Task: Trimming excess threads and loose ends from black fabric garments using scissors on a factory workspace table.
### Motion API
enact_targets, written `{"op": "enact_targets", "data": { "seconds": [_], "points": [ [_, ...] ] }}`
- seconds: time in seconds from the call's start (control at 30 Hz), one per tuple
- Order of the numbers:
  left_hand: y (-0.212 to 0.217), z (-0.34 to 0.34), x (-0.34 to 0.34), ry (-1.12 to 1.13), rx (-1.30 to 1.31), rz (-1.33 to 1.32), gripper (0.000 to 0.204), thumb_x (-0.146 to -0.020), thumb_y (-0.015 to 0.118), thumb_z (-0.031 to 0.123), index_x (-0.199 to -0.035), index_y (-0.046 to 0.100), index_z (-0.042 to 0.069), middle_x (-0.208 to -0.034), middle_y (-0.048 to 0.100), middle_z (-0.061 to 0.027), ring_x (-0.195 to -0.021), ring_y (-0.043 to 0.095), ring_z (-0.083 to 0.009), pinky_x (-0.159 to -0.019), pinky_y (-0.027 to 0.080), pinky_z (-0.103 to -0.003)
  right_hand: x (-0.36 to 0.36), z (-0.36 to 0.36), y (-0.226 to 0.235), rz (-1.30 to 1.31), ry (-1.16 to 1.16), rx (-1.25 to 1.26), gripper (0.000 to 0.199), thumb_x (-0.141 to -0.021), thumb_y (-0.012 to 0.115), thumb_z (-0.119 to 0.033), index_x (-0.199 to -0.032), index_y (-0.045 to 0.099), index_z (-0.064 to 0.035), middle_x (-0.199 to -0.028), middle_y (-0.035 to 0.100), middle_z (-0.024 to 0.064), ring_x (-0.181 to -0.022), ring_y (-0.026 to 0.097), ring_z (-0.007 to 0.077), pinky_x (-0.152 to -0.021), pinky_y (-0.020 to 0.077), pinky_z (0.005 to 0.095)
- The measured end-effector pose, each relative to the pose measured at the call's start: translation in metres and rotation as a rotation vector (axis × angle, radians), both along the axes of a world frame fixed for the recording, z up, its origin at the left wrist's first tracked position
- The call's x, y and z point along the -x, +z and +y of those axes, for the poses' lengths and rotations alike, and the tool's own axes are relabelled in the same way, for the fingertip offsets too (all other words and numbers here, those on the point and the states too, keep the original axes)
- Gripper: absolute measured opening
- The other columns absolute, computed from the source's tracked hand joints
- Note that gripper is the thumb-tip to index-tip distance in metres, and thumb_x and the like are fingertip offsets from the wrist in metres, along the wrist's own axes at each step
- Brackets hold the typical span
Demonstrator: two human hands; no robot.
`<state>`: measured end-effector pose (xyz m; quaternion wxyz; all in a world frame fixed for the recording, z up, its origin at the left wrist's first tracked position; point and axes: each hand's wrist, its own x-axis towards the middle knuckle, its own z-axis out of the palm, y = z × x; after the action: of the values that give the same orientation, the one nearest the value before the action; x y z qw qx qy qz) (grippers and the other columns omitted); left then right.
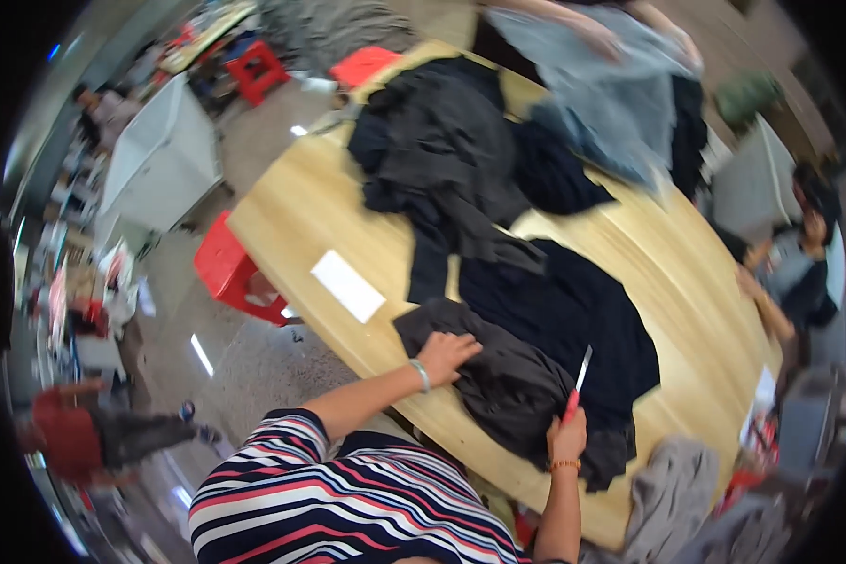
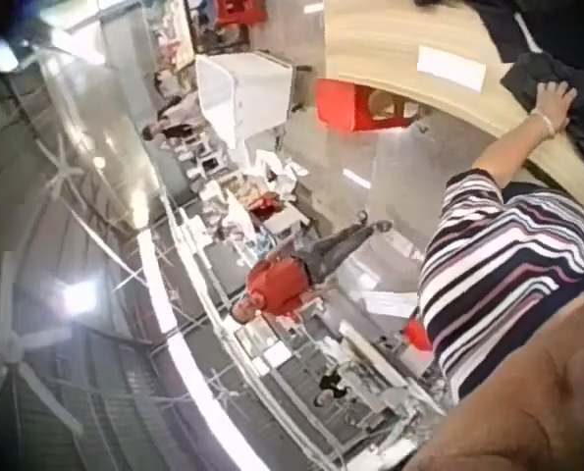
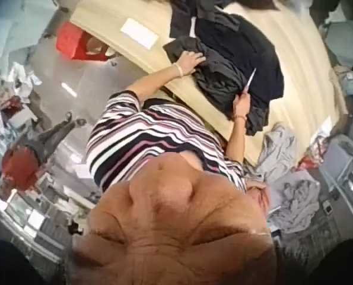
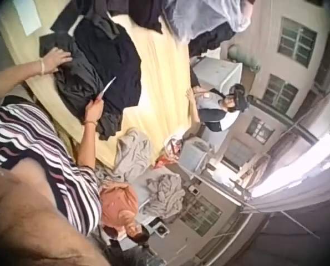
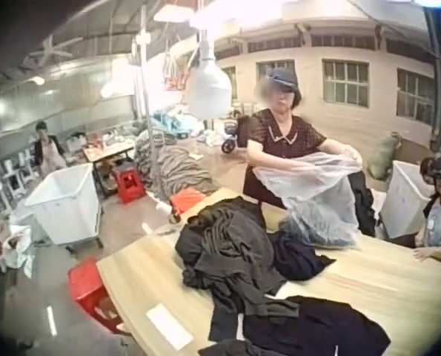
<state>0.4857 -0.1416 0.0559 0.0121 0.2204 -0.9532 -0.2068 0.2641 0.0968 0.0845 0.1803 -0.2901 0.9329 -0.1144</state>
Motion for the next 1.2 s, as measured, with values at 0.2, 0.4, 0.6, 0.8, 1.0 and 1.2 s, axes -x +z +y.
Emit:
{"op": "enact_targets", "data": {
  "seconds": [0.2, 0.4, 0.6, 0.8, 1.0, 1.2],
  "points": [
    [-0.032, 0.009, 0.0, 0.013, -0.065, 0.062, 0.054, -0.071, 0.062, 0.008, -0.124, 0.053, 0.013, -0.129, 0.052, -0.0076, -0.103, 0.054, -0.0249, -0.081, 0.042, -0.04, 0.007, -0.004, -0.025, 0.158, 0.016, -0.202, 0.043, -0.075, 0.067, -0.013, -0.111, 0.048, -0.0012, -0.104, 0.057, 0.0243, -0.099, 0.057, 0.0416, -0.084, 0.0488, 0.0449],
    [-0.065, 0.043, -0.043, 0.262, -0.269, 0.335, 0.042, -0.074, 0.057, 0.001, -0.114, 0.061, 0.014, -0.126, 0.059, -0.0033, -0.097, 0.056, -0.0256, -0.08, 0.043, -0.04, 0.03, 0.0, -0.058, 0.281, 0.18, -0.192, 0.038, -0.075, 0.064, -0.012, -0.107, 0.047, -0.0006, -0.103, 0.057, 0.0248, -0.093, 0.06, 0.0423, -0.08, 0.0515, 0.0465],
    [-0.07, 0.053, -0.045, 0.333, -0.448, 0.488, 0.038, -0.075, 0.054, 0.003, -0.112, 0.062, 0.008, -0.124, 0.06, -0.0103, -0.109, 0.056, -0.0309, -0.094, 0.043, -0.043, 0.015, -0.022, -0.011, 0.174, 0.323, -0.492, 0.089, -0.079, 0.07, -0.027, -0.151, 0.019, -0.0151, -0.134, 0.049, 0.0225, -0.108, 0.059, 0.0351, -0.093, 0.0474, 0.0386],
    [-0.049, 0.039, -0.054, 0.445, -0.605, 0.472, 0.035, -0.075, 0.052, 0.01, -0.107, 0.065, 0.008, -0.109, 0.065, -0.0169, -0.101, 0.06, -0.0342, -0.091, 0.047, -0.041, -0.01, -0.04, 0.004, 0.089, 0.057, -0.283, 0.039, -0.077, 0.061, -0.011, -0.114, 0.054, -0.0015, -0.11, 0.06, 0.0224, -0.099, 0.061, 0.0404, -0.084, 0.0522, 0.0449],
    [-0.044, 0.033, -0.062, 0.421, -0.597, 0.533, 0.031, -0.084, 0.056, 0.012, -0.114, 0.063, 0.009, -0.112, 0.064, -0.016, -0.103, 0.06, -0.0344, -0.092, 0.048, -0.04, -0.005, -0.027, -0.028, 0.257, 0.032, -0.188, 0.029, -0.075, 0.063, -0.008, -0.1, 0.05, -0.0027, -0.103, 0.056, 0.0212, -0.093, 0.061, 0.0402, -0.079, 0.0525, 0.0469],
    [-0.027, 0.021, -0.056, 0.372, -0.672, 0.462, 0.029, -0.087, 0.057, 0.013, -0.115, 0.062, 0.008, -0.109, 0.064, -0.0169, -0.1, 0.061, -0.0331, -0.088, 0.049, -0.038, -0.018, -0.019, -0.03, 0.314, -0.009, -0.12, 0.032, -0.072, 0.066, -0.006, -0.097, 0.047, -0.0041, -0.1, 0.051, 0.0192, -0.093, 0.059, 0.0382, -0.075, 0.0539, 0.0446]
  ]
}}
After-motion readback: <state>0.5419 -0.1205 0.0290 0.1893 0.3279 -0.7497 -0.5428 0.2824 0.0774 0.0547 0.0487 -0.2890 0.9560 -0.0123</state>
